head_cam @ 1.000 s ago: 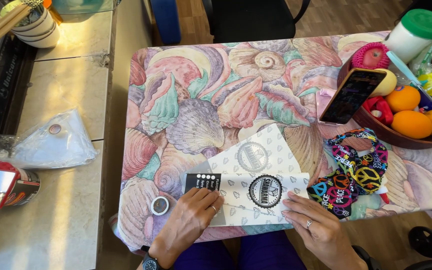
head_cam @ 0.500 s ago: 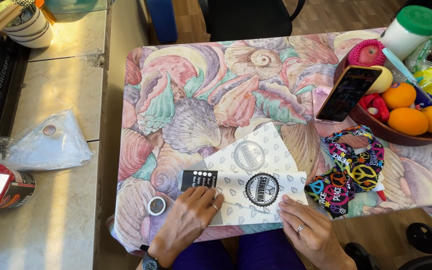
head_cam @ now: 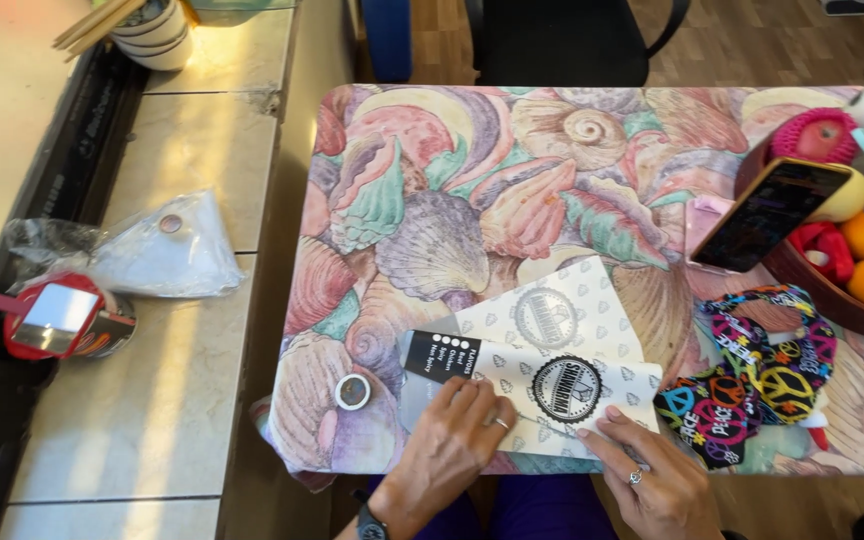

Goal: Peeling stickers from a backing sheet and applying them to paper food wraps.

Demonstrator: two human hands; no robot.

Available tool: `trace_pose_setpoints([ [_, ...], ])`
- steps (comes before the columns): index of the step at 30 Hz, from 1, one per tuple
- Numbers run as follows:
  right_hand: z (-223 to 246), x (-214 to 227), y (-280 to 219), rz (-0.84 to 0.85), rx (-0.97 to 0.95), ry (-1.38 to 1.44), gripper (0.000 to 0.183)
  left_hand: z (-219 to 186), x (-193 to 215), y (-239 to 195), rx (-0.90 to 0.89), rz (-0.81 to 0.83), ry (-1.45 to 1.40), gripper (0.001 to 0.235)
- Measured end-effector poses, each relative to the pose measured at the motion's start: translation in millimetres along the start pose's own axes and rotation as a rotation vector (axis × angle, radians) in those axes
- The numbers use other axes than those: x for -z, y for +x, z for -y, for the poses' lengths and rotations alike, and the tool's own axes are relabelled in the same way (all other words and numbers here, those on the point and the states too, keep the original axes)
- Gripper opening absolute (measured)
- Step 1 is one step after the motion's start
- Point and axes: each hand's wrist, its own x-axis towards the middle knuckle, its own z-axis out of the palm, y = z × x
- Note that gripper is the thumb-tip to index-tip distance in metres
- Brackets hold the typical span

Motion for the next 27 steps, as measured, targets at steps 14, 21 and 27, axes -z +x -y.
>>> trace_pose_setpoints([
  [14,24.5,-9.0,89.0,0.117,0.001,0.261,0.018,-48.7,-34.8,-18.6,0.196,0.272,0.078,0.074],
  [21,116.7,-86.7,182.9,0.546,0.61,0.305,0.039,-50.9,-50.9,-22.3,0.215,0.328,0.178,0.058],
  [27,126.9,-185.0,177.9,0.771,0.736,0.183,0.017,-51.2,-54.9,-27.5,0.219,0.32,0.177,0.073],
])
